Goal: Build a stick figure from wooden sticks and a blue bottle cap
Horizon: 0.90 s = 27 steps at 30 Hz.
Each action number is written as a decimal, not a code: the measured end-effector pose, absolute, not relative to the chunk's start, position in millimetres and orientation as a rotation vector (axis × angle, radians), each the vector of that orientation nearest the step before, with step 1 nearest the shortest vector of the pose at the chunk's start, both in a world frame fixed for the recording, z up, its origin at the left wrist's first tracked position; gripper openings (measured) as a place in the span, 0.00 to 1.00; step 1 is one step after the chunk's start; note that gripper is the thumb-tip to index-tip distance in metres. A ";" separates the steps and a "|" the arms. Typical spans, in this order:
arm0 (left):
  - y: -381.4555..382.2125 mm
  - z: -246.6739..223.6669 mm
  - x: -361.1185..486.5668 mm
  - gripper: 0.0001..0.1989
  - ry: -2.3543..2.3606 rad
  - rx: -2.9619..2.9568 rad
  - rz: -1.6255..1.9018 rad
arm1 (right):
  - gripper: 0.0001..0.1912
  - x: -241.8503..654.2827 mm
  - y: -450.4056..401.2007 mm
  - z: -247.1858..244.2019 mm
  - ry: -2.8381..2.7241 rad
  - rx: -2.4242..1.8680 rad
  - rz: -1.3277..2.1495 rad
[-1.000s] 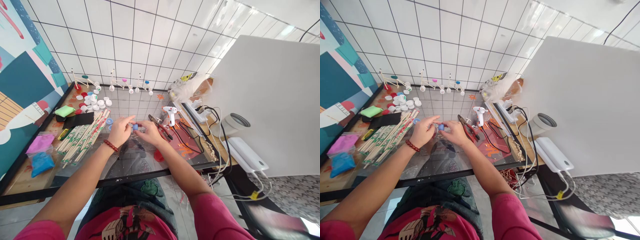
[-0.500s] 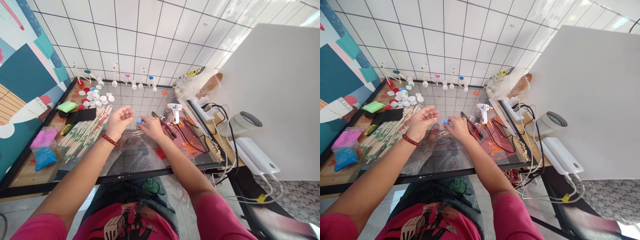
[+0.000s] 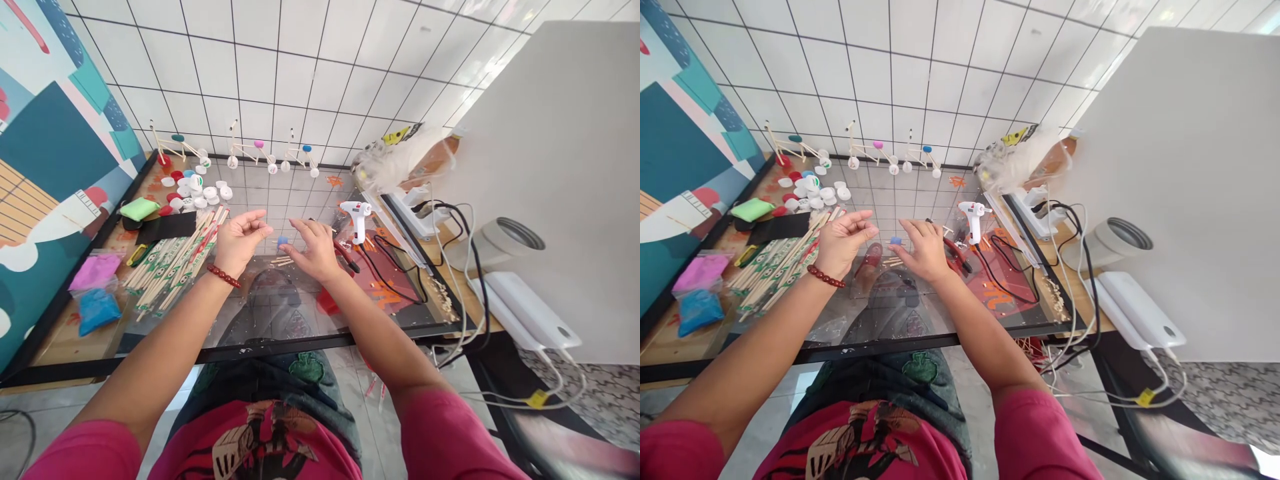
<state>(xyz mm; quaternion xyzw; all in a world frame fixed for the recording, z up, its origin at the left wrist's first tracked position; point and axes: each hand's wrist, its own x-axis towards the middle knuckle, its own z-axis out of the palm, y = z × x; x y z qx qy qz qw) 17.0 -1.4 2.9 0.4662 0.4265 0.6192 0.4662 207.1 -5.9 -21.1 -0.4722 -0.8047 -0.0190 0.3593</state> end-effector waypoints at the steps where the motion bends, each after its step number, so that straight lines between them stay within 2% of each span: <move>1: -1.6 2.8 17.2 0.23 1.049 1.126 1.523 | 0.29 207.1 -6.3 -20.7 -2.074 -1.204 -0.062; 7: -3.9 5.9 19.9 0.21 0.985 1.013 1.512 | 0.29 208.1 -7.0 -20.1 -2.087 -1.182 -0.089; 14: -7.1 5.4 18.6 0.26 1.050 1.125 1.433 | 0.26 207.3 -8.9 -19.2 -2.115 -1.100 -0.158; 20: 5.2 0.0 11.6 0.16 1.111 1.281 1.540 | 0.19 213.9 -9.1 -10.5 -2.141 -1.056 -0.236; 24: 13.6 17.8 -8.3 0.17 0.982 1.178 1.748 | 0.13 223.4 -1.8 -13.4 -2.062 -1.127 -0.243; 27: 2.4 43.6 -41.9 0.20 0.812 1.152 1.726 | 0.11 225.9 2.8 -18.1 -2.092 -1.190 -0.218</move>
